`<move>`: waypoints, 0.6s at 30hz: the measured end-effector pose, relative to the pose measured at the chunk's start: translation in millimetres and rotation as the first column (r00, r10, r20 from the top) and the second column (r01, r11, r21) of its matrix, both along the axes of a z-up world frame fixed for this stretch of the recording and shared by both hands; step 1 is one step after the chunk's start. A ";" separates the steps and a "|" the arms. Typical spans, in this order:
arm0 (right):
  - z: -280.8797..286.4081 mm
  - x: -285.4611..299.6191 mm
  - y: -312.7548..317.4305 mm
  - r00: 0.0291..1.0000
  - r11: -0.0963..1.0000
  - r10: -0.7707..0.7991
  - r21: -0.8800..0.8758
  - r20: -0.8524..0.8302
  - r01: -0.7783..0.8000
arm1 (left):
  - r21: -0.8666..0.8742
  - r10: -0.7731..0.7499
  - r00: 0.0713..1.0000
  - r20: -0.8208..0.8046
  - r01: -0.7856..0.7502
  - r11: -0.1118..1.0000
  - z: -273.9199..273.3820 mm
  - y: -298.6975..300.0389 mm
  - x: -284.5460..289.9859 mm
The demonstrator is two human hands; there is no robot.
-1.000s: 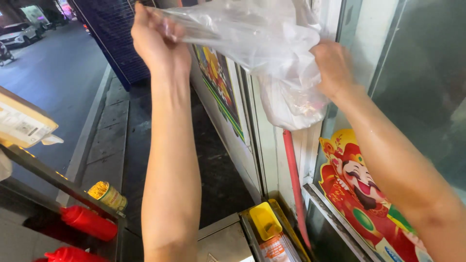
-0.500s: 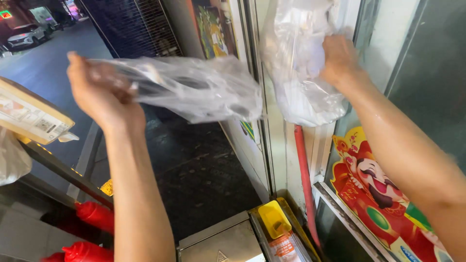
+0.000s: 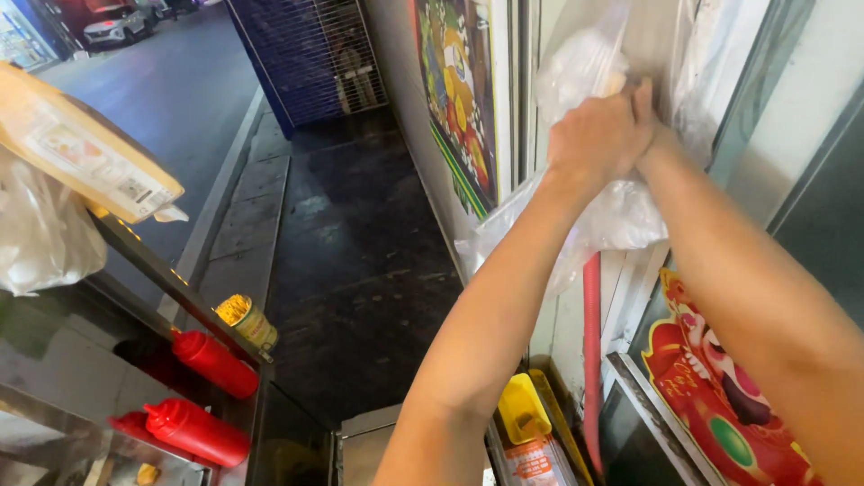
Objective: Preparing a cold iced drink and toasting a baguette sandwich in a food stall.
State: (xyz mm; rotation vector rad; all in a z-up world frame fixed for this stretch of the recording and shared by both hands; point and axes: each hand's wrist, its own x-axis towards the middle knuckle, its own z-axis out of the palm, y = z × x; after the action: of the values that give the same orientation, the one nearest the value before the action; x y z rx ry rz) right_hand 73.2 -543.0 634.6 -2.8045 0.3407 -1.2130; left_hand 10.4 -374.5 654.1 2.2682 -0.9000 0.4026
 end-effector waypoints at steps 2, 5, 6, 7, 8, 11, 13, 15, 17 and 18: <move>-3.5 -12.5 -3.2 0.997 1.000 0.005 0.017 -0.076 -0.004 | 0.008 0.032 0.999 -0.036 -0.032 0.999 6.3 -7.1 1.1; -6.4 -40.9 -14.3 0.984 0.999 0.007 0.051 -0.180 0.003 | 0.033 0.084 0.987 -0.134 -0.081 0.996 19.7 -7.9 5.9; -3.2 -50.5 -8.8 0.977 0.998 0.006 0.060 -0.215 0.008 | 0.043 0.109 0.973 -0.204 -0.102 0.994 23.8 -6.7 7.7; 5.9 -85.1 10.9 0.976 0.998 0.012 0.060 -0.217 0.001 | 0.042 0.115 0.972 -0.206 -0.108 0.993 21.0 -3.6 10.0; 15.2 -120.1 30.3 0.994 0.997 0.079 -0.014 -0.074 -0.080 | 0.034 0.086 0.976 -0.200 -0.081 0.996 18.4 -0.6 12.0; 16.6 -201.1 87.7 0.905 0.940 0.341 -0.086 0.254 -0.330 | -0.047 -0.110 0.988 -0.104 0.106 0.993 -11.5 14.1 8.1; -1.5 -230.9 116.8 0.759 0.863 0.486 -0.101 0.433 -0.495 | -0.100 -0.270 0.963 -0.008 0.268 0.958 -21.8 47.9 -21.7; -29.2 -243.8 137.7 0.709 0.736 0.558 0.138 0.431 -0.663 | -0.353 -0.373 0.909 -0.185 0.293 0.889 -11.9 102.7 -73.9; -56.7 -237.4 158.1 0.751 0.735 0.595 0.183 0.287 -0.652 | -0.415 -0.386 0.893 -0.231 0.268 0.869 -37.5 135.8 -82.8; -70.0 -235.0 169.2 0.772 0.742 0.619 0.213 0.143 -0.635 | -0.477 -0.407 0.875 -0.262 0.249 0.843 -49.6 153.3 -88.4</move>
State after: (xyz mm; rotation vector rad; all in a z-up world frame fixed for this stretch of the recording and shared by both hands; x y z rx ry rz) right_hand -161.8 -373.8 564.7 -2.3336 -0.4143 -0.9945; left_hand -77.9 -221.3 604.4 1.6606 -0.8898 0.0185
